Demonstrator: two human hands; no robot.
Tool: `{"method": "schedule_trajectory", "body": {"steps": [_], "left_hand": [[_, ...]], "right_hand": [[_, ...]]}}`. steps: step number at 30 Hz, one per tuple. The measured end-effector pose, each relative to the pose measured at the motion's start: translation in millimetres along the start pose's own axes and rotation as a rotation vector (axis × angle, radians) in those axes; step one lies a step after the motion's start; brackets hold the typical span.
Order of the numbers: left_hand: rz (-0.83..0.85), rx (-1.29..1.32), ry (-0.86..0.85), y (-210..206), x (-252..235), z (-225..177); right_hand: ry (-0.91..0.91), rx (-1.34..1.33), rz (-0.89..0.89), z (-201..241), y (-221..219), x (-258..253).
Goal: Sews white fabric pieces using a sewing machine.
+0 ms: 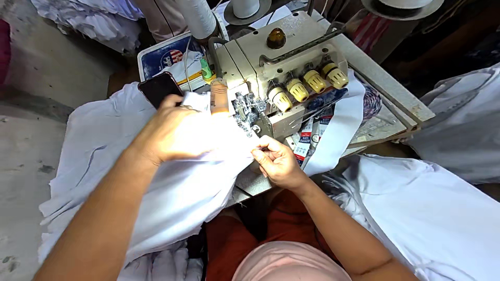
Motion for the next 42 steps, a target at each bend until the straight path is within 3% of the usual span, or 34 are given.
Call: {"method": "schedule_trajectory", "body": {"steps": [3,5,7,10,13,15,16,17,20,22,26,29,35,39,42], "left_hand": [[0.102,-0.098,0.124,17.9,26.2,40.1],[0.079,-0.143,0.090,35.3,52.3,43.3],[0.074,-0.116,0.038,60.3,77.8,15.3],[0.146,0.107,-0.001,92.5,104.4,-77.3],[0.277,0.206,0.004,92.1,98.8,-145.3],[0.326,0.096,0.231,95.4,102.7,-117.9],[0.325,0.064,0.329,103.7,105.9,-93.9],[0.322,0.080,0.405,115.0,104.5,-77.6],[0.222,0.167,0.372,125.2,103.6,-68.3],[0.229,0.124,0.345,117.9,104.2,-70.4],[0.025,-0.151,0.093,99.7,113.6,-59.5],[-0.017,-0.169,0.075,104.7,117.0,-59.4],[0.027,0.136,0.260,118.9,107.7,-79.1],[-0.016,0.243,0.260,117.4,105.5,-77.9],[-0.006,0.250,0.364,118.2,105.3,-69.3]], "right_hand": [[-0.010,-0.003,0.028,-0.8,2.1,-0.8],[-0.002,0.023,0.014,1.1,5.2,0.0],[0.083,0.152,-0.110,3.8,8.6,10.1],[0.198,0.345,-0.204,4.7,-21.8,38.8],[0.227,0.549,0.090,21.8,-80.4,50.8],[0.039,0.611,0.497,32.6,-92.8,33.9],[-0.022,0.612,0.607,35.7,-89.3,24.6],[-0.009,0.575,0.590,39.2,-80.6,18.2],[0.245,0.428,0.166,45.4,-51.1,5.3],[0.295,0.432,0.047,48.5,-42.3,-6.2],[0.299,0.456,0.231,51.8,-49.5,-19.6],[0.439,0.406,0.180,56.2,-50.7,-14.2],[0.464,0.376,-0.114,58.9,-46.1,-9.9],[0.499,0.361,-0.146,55.4,-51.2,-17.5],[0.557,0.303,-0.167,54.0,-49.4,-11.7]]}}
Point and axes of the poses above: each hand's wrist, its own x-axis away from the middle knuckle, its own y-axis out of the back of the hand, z = x × y, the point moved 5 cm from there along -x, towards the middle knuckle, and after that the axes turned 5 degrees about x, right-handed, at the moved point
